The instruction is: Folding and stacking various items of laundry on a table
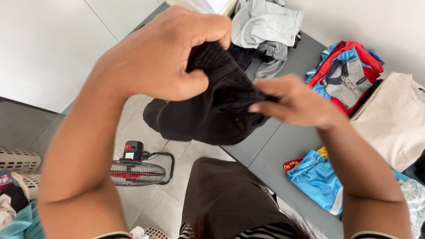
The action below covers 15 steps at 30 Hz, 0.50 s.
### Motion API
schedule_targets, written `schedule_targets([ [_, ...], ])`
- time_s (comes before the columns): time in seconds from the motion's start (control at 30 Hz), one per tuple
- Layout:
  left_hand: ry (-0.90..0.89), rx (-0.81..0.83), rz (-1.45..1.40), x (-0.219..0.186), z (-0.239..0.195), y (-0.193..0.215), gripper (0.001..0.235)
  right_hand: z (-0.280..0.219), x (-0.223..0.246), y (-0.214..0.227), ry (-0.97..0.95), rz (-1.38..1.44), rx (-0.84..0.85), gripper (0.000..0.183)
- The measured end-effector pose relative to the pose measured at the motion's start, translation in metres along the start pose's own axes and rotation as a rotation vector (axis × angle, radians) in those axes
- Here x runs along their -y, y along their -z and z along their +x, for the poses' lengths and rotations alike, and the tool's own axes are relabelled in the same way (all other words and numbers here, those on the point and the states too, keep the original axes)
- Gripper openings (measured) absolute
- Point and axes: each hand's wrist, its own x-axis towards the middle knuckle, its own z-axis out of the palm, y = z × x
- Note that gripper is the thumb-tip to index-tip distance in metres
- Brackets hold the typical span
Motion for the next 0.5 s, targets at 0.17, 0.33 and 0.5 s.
schedule_targets([
  [0.17, 0.091, 0.03, 0.23, 0.006, -0.007, 0.012, 0.024, -0.022, 0.024, 0.057, -0.176, -0.242, -0.259, 0.028],
  [0.33, -0.032, 0.003, 0.21, 0.0, 0.029, 0.001, 0.024, 0.015, 0.067, 0.038, 0.027, -0.31, -0.219, 0.071],
  [0.5, 0.189, 0.124, 0.249, 0.01, 0.051, 0.006, 0.024, 0.018, 0.055, 0.041, -0.265, -0.069, -0.3, 0.009],
])
